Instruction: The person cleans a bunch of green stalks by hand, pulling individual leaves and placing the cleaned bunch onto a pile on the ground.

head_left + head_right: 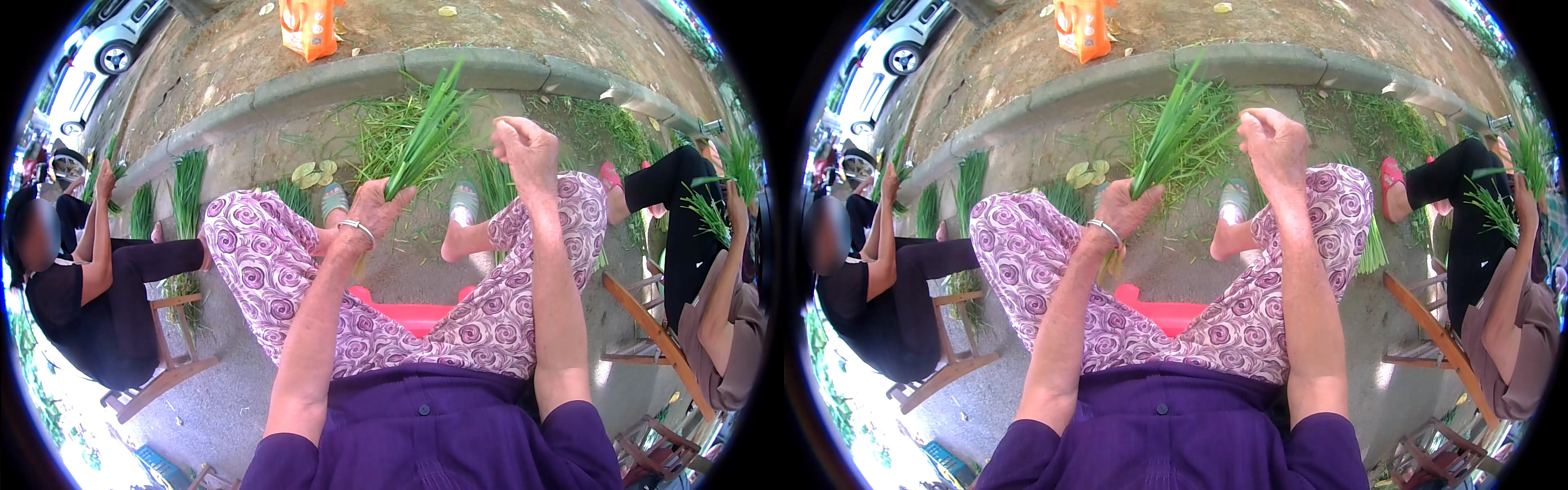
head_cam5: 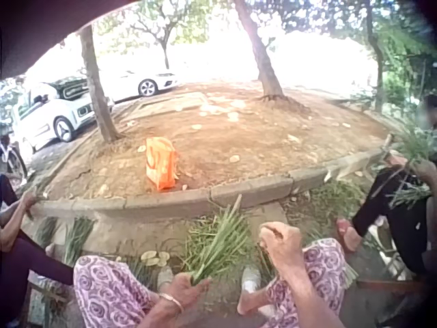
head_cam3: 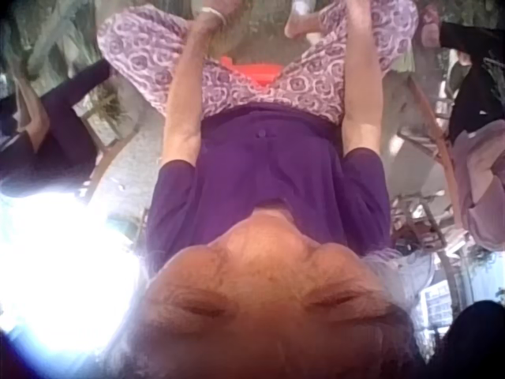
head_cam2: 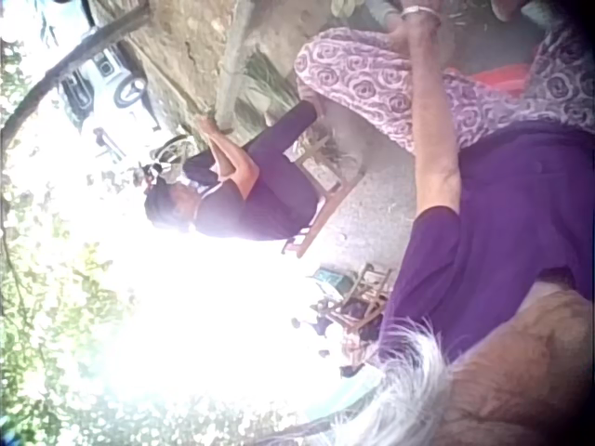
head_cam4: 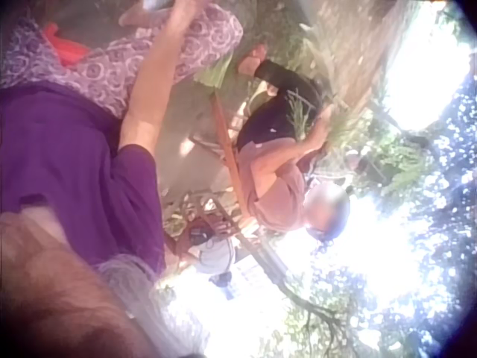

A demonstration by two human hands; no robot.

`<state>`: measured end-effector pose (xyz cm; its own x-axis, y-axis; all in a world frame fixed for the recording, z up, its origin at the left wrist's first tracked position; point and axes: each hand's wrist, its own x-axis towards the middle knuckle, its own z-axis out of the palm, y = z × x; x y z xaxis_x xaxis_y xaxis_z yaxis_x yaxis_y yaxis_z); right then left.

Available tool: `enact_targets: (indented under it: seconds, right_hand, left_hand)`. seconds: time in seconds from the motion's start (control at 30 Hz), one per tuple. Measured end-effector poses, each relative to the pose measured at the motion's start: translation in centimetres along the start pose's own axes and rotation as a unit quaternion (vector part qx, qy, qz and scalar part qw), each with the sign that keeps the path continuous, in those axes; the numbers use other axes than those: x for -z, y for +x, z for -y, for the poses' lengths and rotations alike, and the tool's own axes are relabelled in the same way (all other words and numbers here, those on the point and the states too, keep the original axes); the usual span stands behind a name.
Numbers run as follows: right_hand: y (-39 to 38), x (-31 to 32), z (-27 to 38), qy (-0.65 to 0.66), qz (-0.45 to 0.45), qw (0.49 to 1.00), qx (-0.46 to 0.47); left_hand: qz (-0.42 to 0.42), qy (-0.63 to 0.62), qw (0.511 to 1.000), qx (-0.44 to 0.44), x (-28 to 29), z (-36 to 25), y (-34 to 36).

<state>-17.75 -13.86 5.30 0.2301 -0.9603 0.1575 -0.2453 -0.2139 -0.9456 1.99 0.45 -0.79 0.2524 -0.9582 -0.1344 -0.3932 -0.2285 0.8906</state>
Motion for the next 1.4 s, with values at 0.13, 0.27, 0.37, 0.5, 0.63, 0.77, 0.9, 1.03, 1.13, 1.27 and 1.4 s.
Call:
enact_targets:
  seconds: [0.13,0.27,0.37,0.5,0.63,0.77,0.9,1.03,1.13,1.27,1.4]
  right_hand:
    - [0.5,0.2,-0.1,0.013,-0.025,0.998,0.057]
    - [0.6,0.4,0.5,0.095,0.002,0.995,-0.001]
    - [0.9,0.7,0.5,0.148,-0.010,0.988,-0.034]
    - [1.2,1.1,0.3,0.161,-0.007,0.986,-0.047]
    - [1.2,1.4,0.2,0.180,0.025,0.983,-0.037]
    - [0.9,2.1,0.4,0.147,0.068,0.985,-0.055]
    - [-0.1,2.7,1.4,0.010,0.119,0.992,-0.038]
    - [-0.3,2.5,-0.5,-0.166,0.128,0.977,0.042]
    - [-0.5,2.2,-0.3,-0.264,0.143,0.953,0.047]
    - [-0.7,1.8,-1.0,-0.342,0.133,0.926,0.088]
    - [-0.5,1.2,-1.0,-0.317,0.056,0.941,0.106]
  left_hand:
    - [-0.013,0.066,0.997,-0.040,-0.8,-0.1,-0.3]
    - [-0.013,0.112,0.992,-0.055,-1.2,0.0,-0.5]
    - [0.012,0.152,0.988,-0.033,-1.3,-0.5,-0.5]
    - [0.046,0.203,0.978,0.007,-1.3,-1.5,-0.7]
    - [0.037,0.205,0.978,0.011,-1.5,-1.4,-0.6]
    - [-0.044,0.115,0.992,-0.019,-1.6,-0.1,-0.3]
    - [-0.080,0.121,0.989,-0.006,-0.7,0.6,0.3]
    - [-0.094,0.134,0.986,0.015,-0.2,0.4,0.5]
    - [-0.102,0.136,0.985,0.024,-0.1,0.8,0.5]
    - [-0.103,0.142,0.984,0.030,0.0,0.8,0.6]
    - [-0.110,0.144,0.983,0.022,-0.2,0.8,0.7]
